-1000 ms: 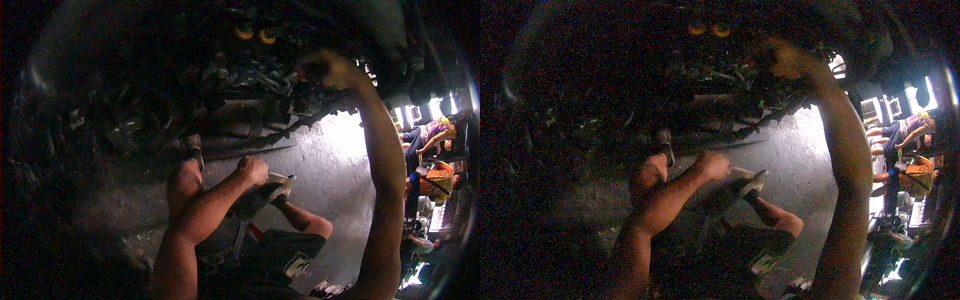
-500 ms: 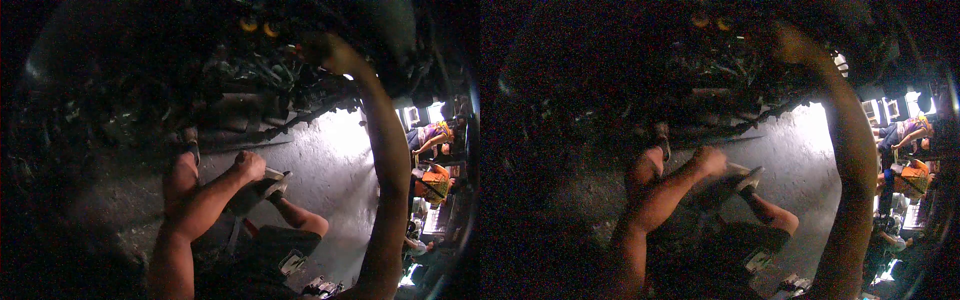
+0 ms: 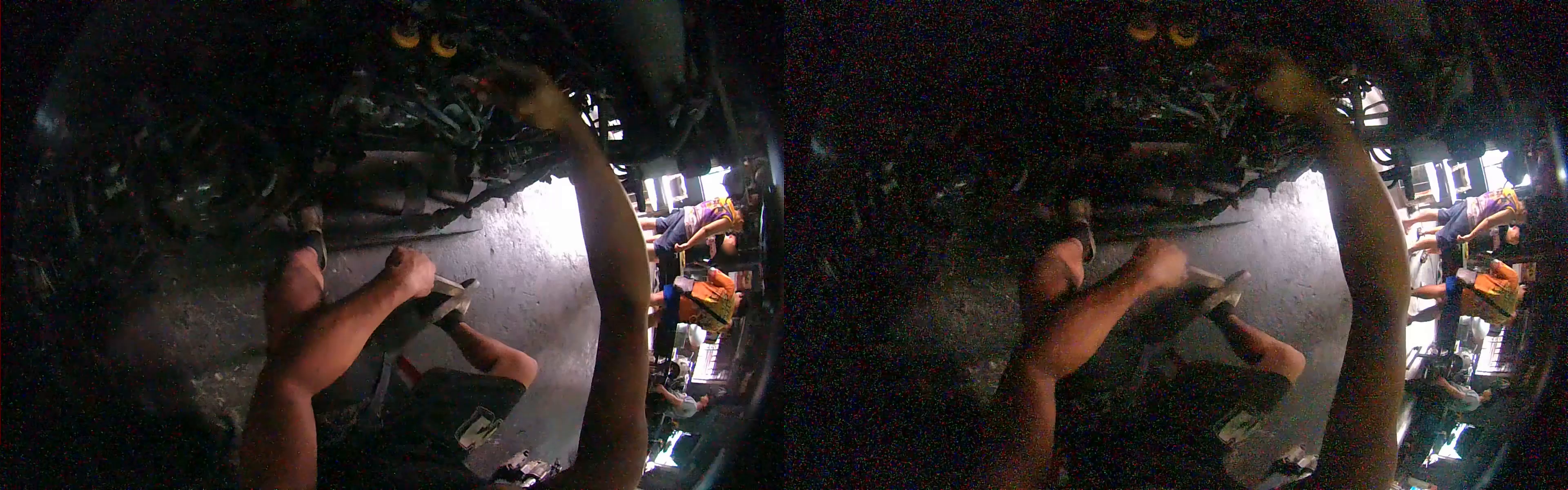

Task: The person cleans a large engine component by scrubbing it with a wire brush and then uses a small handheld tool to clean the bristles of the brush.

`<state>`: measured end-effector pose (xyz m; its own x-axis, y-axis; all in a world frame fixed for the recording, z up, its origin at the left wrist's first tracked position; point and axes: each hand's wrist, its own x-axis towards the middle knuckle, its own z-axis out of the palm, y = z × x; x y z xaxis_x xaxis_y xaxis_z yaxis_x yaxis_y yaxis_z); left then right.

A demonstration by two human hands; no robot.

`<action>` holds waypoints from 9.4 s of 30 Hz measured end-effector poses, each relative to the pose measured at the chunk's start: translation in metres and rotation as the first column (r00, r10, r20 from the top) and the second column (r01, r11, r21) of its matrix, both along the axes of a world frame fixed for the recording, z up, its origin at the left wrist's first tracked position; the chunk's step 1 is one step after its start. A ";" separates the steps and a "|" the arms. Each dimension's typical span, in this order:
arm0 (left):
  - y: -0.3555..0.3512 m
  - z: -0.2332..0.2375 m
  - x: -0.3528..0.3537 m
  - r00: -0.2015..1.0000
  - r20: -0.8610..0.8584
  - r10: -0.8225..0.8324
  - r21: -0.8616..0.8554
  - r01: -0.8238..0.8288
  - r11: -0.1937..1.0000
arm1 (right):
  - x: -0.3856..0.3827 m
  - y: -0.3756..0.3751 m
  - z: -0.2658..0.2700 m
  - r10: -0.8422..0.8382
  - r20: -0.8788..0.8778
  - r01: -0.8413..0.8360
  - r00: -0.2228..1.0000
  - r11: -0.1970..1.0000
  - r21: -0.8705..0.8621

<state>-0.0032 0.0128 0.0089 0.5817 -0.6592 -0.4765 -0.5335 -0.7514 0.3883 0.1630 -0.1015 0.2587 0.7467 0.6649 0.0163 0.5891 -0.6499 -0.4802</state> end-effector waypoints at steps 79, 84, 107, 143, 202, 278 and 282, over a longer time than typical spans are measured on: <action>0.003 0.016 0.015 1.000 0.008 -0.029 -0.054 0.029 0.998 | 0.041 0.010 0.060 0.231 0.190 -0.074 0.954 0.797 -0.599; 0.001 0.019 0.019 1.000 -0.014 0.005 -0.030 -0.006 1.000 | 0.040 0.031 0.060 0.257 0.217 -0.048 0.942 0.741 -0.669; 0.001 0.006 0.019 0.996 0.092 0.013 -0.063 -0.007 0.998 | 0.041 0.008 0.071 0.252 -0.157 -0.294 0.955 0.725 -0.622; 0.022 0.037 0.033 0.999 0.047 0.004 -0.049 -0.002 0.999 | 0.039 0.089 0.083 0.427 0.233 0.065 0.874 0.373 -0.926; 0.017 0.037 0.049 0.999 0.043 0.028 -0.047 -0.026 0.999 | 0.013 0.170 0.088 0.226 0.271 0.171 0.936 0.380 -0.909; 0.015 0.045 0.030 0.998 0.034 -0.044 0.013 0.044 0.999 | 0.028 0.016 0.073 0.358 0.441 0.308 0.823 0.372 -0.876; 0.017 0.048 0.031 1.000 0.017 -0.021 -0.002 0.021 1.000 | 0.029 -0.014 0.060 0.400 0.413 0.220 0.818 0.445 -0.868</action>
<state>0.0282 0.0302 0.0568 0.5754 -0.6725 -0.4655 -0.5559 -0.7390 0.3805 0.1921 -0.1150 0.3187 0.7488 0.6076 -0.2646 0.5940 -0.4382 0.6746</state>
